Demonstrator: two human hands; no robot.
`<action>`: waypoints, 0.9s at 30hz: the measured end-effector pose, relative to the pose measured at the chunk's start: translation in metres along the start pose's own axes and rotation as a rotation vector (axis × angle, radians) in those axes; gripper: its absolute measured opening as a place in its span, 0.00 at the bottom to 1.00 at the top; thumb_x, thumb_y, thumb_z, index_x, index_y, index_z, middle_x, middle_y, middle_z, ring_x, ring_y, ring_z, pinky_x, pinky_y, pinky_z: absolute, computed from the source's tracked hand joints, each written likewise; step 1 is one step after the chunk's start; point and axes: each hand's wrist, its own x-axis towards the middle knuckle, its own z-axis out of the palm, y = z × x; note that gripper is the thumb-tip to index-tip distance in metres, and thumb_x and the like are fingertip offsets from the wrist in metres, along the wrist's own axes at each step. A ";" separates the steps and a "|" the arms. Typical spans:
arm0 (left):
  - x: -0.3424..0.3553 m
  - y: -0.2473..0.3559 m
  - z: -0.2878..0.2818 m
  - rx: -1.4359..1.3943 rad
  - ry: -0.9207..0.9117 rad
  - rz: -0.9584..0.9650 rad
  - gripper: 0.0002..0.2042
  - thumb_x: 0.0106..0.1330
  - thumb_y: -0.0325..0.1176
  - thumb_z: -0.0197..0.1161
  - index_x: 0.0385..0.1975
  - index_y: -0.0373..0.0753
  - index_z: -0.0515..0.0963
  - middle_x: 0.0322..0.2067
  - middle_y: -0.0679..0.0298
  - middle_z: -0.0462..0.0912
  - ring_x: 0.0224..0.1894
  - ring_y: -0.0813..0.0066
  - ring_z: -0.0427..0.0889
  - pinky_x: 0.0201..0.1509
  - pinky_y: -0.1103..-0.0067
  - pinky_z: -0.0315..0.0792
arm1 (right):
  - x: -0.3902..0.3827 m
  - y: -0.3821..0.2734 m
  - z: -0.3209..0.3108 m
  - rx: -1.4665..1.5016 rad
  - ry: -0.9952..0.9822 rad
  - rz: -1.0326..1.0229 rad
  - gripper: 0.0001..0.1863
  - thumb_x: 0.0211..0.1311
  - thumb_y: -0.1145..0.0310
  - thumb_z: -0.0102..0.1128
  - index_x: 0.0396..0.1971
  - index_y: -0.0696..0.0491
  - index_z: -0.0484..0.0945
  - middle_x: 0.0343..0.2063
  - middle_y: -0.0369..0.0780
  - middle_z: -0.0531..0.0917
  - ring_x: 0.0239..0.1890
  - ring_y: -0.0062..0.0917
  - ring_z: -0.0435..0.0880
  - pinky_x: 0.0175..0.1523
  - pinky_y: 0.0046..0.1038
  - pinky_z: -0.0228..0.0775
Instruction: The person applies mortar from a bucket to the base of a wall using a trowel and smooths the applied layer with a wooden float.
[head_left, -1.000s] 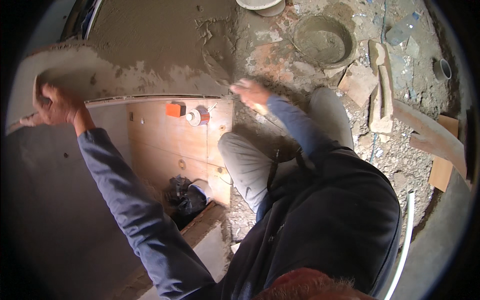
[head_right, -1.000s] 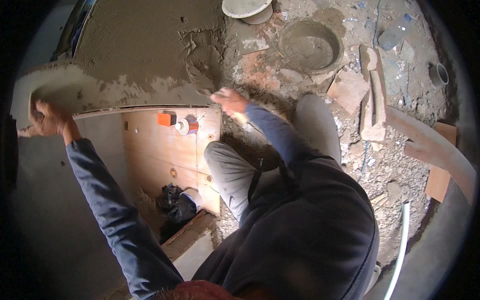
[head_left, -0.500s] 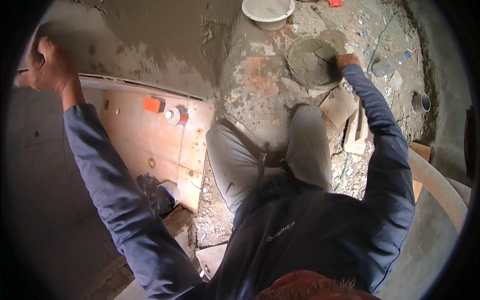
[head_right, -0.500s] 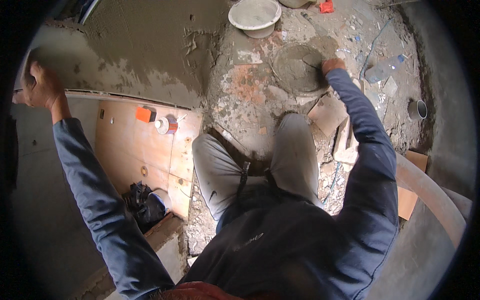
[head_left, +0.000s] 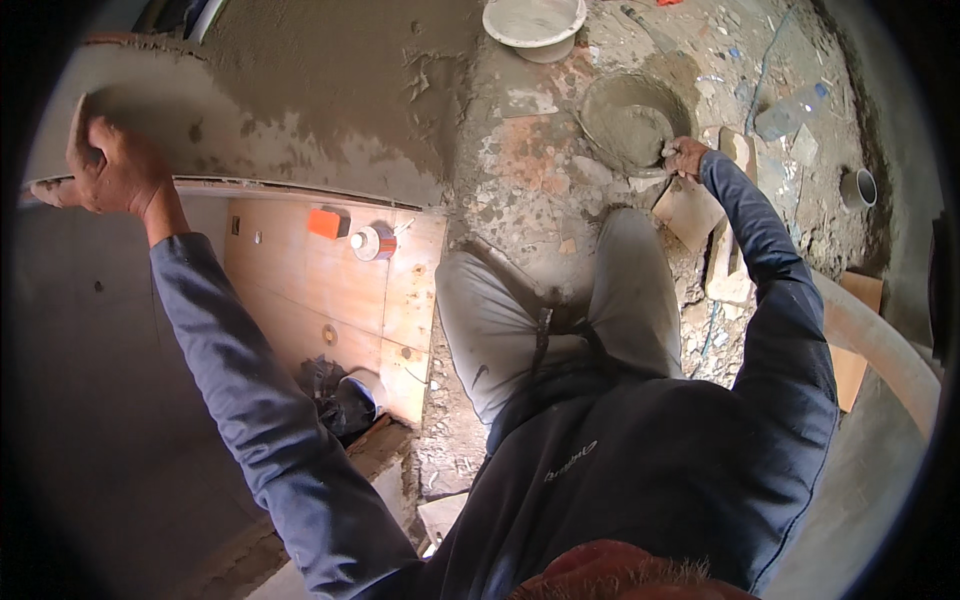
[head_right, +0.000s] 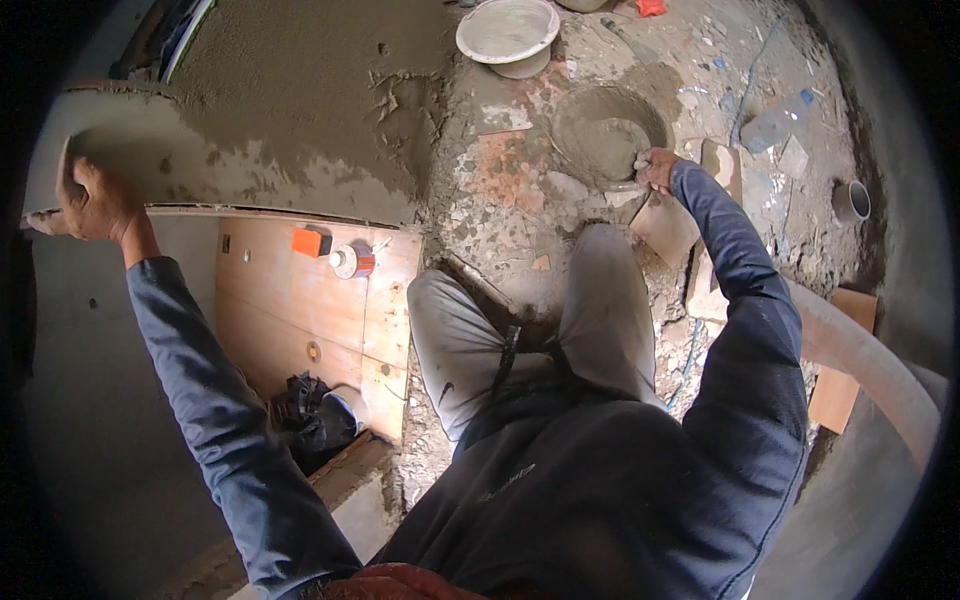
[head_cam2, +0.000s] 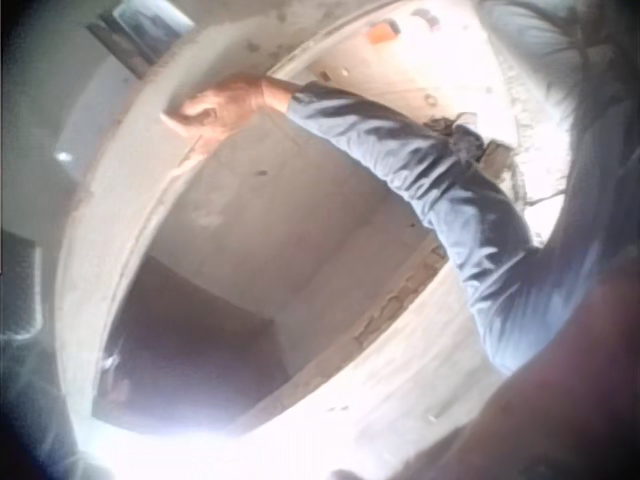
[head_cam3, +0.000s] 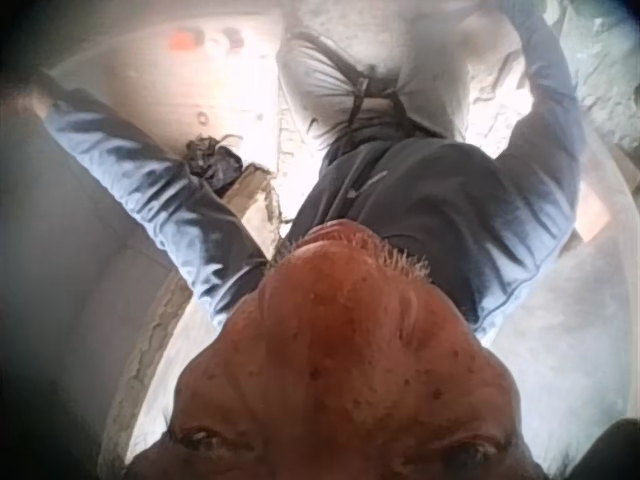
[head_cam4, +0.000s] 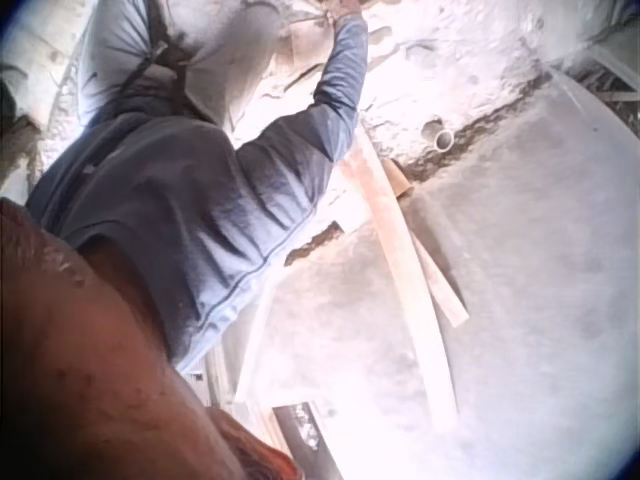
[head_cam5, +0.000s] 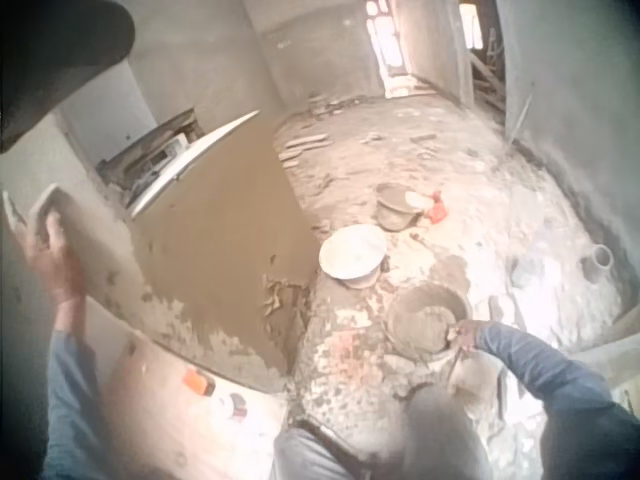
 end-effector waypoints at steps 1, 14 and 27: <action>-0.001 0.004 -0.001 0.024 0.004 0.021 0.11 0.66 0.32 0.58 0.43 0.49 0.86 0.61 0.58 0.71 0.72 0.54 0.49 0.65 0.68 0.67 | -0.016 0.002 0.002 0.192 0.032 0.023 0.19 0.58 0.63 0.63 0.48 0.54 0.76 0.17 0.35 0.76 0.11 0.23 0.71 0.15 0.29 0.64; -0.002 0.002 0.003 -0.280 -0.104 -0.332 0.10 0.66 0.29 0.57 0.42 0.42 0.85 0.66 0.53 0.61 0.60 0.60 0.71 0.64 0.73 0.68 | -0.041 -0.049 0.058 0.698 0.239 -0.091 0.21 0.63 0.49 0.60 0.35 0.54 0.74 0.14 0.35 0.72 0.11 0.19 0.69 0.14 0.25 0.62; 0.001 0.007 0.000 -0.179 -0.091 -0.130 0.10 0.67 0.30 0.57 0.42 0.45 0.85 0.68 0.54 0.57 0.76 0.56 0.37 0.70 0.70 0.57 | -0.034 -0.282 0.122 1.456 0.348 -0.641 0.22 0.67 0.56 0.57 0.51 0.57 0.71 0.26 0.35 0.74 0.19 0.16 0.72 0.22 0.20 0.67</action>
